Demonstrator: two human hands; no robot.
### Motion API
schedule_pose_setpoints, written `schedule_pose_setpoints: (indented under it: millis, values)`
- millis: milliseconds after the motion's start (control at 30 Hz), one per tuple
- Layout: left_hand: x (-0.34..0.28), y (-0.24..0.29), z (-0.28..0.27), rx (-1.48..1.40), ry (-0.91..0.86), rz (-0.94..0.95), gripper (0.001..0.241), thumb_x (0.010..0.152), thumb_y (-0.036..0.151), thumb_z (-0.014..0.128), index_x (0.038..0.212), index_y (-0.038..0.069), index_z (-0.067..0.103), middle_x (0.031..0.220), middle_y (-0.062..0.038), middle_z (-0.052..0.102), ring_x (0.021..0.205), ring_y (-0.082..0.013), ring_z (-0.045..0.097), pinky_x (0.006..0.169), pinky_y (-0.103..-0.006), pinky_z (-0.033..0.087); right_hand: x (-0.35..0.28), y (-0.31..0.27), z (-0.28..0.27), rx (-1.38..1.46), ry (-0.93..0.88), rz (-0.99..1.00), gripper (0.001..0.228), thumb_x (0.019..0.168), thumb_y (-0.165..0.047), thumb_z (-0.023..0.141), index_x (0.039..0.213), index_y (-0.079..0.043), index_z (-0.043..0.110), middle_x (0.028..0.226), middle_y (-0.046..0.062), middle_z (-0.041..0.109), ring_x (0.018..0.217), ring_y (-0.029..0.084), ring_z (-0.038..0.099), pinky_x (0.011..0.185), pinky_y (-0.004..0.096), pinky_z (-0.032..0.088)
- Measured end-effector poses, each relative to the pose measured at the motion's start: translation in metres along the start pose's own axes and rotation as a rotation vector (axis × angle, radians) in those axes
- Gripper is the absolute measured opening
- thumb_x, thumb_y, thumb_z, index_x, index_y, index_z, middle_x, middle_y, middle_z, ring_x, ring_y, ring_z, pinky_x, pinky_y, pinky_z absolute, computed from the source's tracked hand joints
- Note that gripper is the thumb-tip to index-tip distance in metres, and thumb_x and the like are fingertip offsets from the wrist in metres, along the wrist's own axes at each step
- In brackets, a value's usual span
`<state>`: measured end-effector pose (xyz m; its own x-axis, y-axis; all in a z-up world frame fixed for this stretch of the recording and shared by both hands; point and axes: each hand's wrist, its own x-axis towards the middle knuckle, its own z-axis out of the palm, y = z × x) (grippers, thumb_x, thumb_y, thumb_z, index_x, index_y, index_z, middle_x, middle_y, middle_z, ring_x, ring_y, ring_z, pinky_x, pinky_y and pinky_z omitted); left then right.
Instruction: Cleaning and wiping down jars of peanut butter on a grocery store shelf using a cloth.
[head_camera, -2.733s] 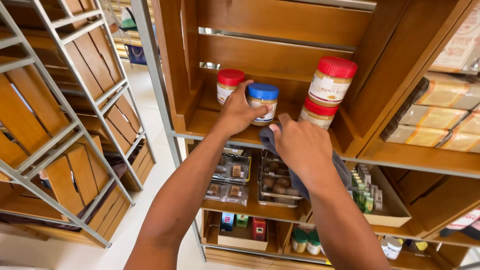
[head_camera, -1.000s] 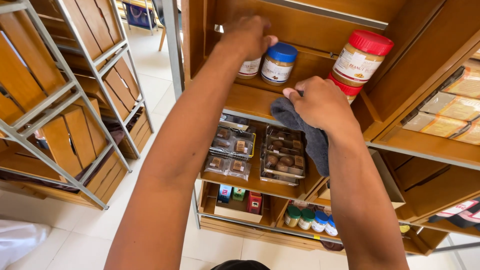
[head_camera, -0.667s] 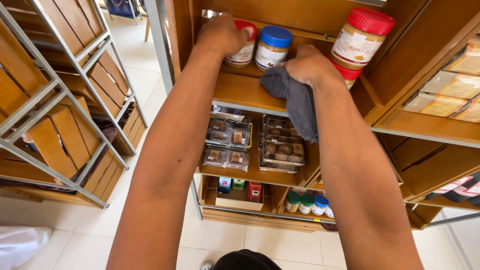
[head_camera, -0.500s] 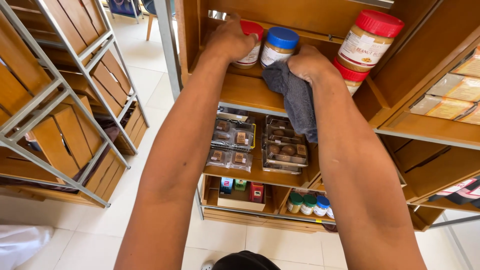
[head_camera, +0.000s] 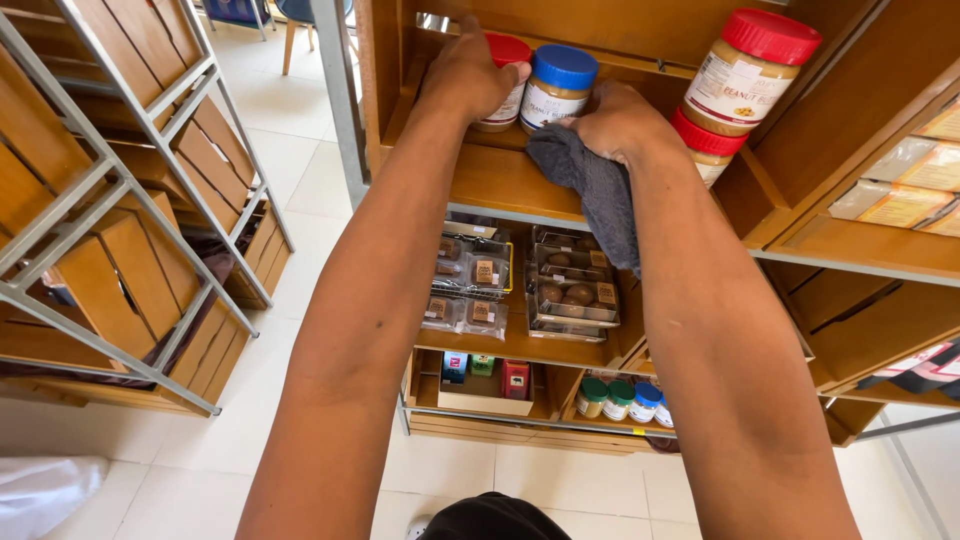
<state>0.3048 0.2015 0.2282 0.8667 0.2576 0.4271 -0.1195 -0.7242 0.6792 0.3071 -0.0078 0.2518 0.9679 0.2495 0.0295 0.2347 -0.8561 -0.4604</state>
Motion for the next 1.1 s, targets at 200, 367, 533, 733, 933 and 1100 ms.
schedule_pose_setpoints:
  millis: [200, 367, 533, 733, 933, 1100]
  values:
    - [-0.011, -0.016, 0.011, -0.240, 0.018, -0.069, 0.074, 0.074, 0.021, 0.088, 0.133, 0.000, 0.048, 0.122, -0.022, 0.070, 0.118, -0.0348, 0.067, 0.099, -0.0405, 0.052, 0.004, -0.005, -0.002, 0.216, 0.076, -0.015, 0.090, 0.081, -0.026, 0.085, 0.153, -0.003, 0.037, 0.145, 0.021, 0.055, 0.133, 0.029, 0.056, 0.106, 0.035, 0.046]
    - [-0.033, 0.000, -0.006, -0.168, 0.003, -0.119, 0.072, 0.076, 0.023, 0.089, 0.134, 0.003, 0.050, 0.127, -0.023, 0.067, 0.123, -0.0369, 0.062, 0.102, -0.0421, 0.049, 0.011, -0.005, 0.001, 0.245, 0.063, -0.014, 0.090, 0.081, -0.027, 0.085, 0.152, -0.002, 0.037, 0.144, 0.022, 0.057, 0.135, 0.030, 0.055, 0.110, 0.037, 0.043]
    - [-0.035, 0.005, -0.006, -0.197, -0.005, -0.134, 0.072, 0.077, 0.021, 0.087, 0.136, 0.005, 0.050, 0.129, -0.022, 0.066, 0.126, -0.0356, 0.061, 0.104, -0.0418, 0.047, 0.009, -0.005, 0.000, 0.234, 0.071, -0.021, 0.083, 0.082, -0.027, 0.084, 0.148, 0.000, 0.041, 0.141, 0.023, 0.060, 0.133, 0.031, 0.057, 0.110, 0.038, 0.044]
    - [-0.039, 0.005, -0.006, -0.211, 0.007, -0.140, 0.073, 0.077, 0.020, 0.086, 0.138, 0.005, 0.048, 0.131, -0.022, 0.066, 0.126, -0.0359, 0.061, 0.104, -0.0422, 0.047, 0.010, -0.005, 0.002, 0.254, 0.056, -0.027, 0.082, 0.083, -0.025, 0.082, 0.148, -0.001, 0.040, 0.139, 0.022, 0.061, 0.132, 0.031, 0.058, 0.108, 0.038, 0.044]
    - [-0.044, 0.013, -0.012, -0.215, -0.029, -0.189, 0.078, 0.078, 0.022, 0.086, 0.141, 0.004, 0.044, 0.130, -0.022, 0.065, 0.126, -0.0363, 0.061, 0.105, -0.0422, 0.047, 0.010, -0.005, 0.004, 0.284, 0.038, -0.029, 0.081, 0.084, -0.024, 0.081, 0.149, 0.000, 0.038, 0.139, 0.023, 0.061, 0.131, 0.030, 0.059, 0.108, 0.038, 0.046]
    - [-0.044, 0.011, -0.012, -0.188, -0.049, -0.208, 0.081, 0.077, 0.024, 0.087, 0.141, 0.004, 0.042, 0.134, -0.021, 0.063, 0.129, -0.0355, 0.059, 0.106, -0.0415, 0.045, 0.001, -0.012, -0.001, 0.258, 0.030, 0.004, 0.081, 0.087, -0.026, 0.079, 0.152, -0.002, 0.036, 0.142, 0.023, 0.058, 0.133, 0.031, 0.056, 0.108, 0.039, 0.044]
